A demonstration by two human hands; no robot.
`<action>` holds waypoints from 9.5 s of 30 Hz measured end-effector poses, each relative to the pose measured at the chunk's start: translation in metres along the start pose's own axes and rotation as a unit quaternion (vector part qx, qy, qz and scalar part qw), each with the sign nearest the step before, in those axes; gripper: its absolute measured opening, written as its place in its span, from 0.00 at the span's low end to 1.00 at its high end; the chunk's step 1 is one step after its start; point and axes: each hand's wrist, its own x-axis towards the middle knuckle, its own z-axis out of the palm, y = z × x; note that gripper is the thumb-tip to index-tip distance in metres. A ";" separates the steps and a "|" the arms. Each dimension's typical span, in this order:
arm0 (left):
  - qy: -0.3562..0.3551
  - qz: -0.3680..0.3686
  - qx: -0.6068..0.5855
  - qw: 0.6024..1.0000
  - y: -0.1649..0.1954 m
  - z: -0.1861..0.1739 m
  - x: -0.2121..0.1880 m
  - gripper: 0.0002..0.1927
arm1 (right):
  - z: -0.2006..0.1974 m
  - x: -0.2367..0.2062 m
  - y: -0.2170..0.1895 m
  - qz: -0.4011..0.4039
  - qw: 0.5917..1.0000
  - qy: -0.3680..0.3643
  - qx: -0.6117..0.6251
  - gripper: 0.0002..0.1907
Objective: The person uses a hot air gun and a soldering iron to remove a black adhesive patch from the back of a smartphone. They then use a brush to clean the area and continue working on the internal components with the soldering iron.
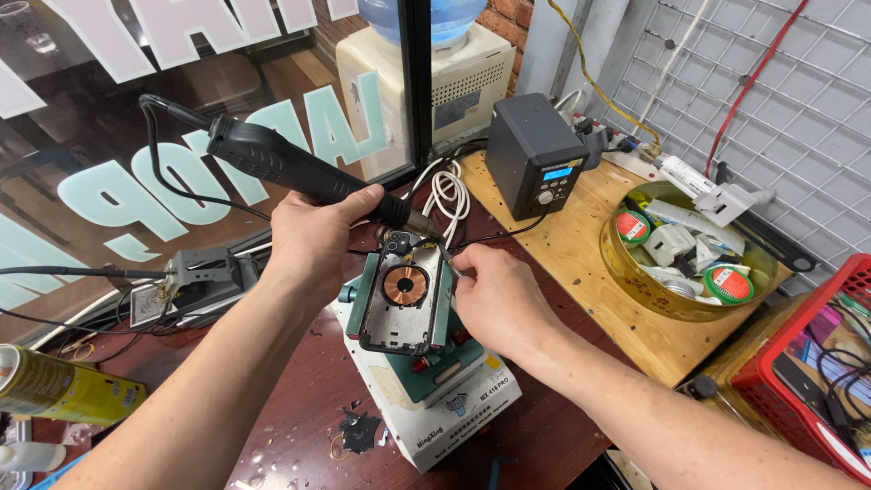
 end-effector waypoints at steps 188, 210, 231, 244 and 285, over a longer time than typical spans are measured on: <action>0.046 -0.055 0.044 0.996 0.013 -0.001 -0.011 0.11 | 0.009 0.002 0.014 -0.040 0.999 0.024 -0.024 0.07; 0.026 -0.023 0.042 0.999 0.005 0.001 0.004 0.10 | -0.018 0.005 0.026 -0.045 0.999 0.000 -0.009 0.08; 0.021 -0.020 0.027 0.999 0.010 0.000 -0.003 0.09 | -0.007 0.008 0.006 -0.021 0.999 0.001 -0.024 0.07; 0.031 -0.028 0.043 0.998 0.005 -0.002 -0.002 0.11 | 0.005 0.004 -0.009 -0.004 0.995 -0.047 -0.088 0.08; 0.032 0.000 0.064 0.997 0.002 0.003 0.000 0.10 | 0.019 0.022 0.038 -0.043 0.995 0.033 0.083 0.06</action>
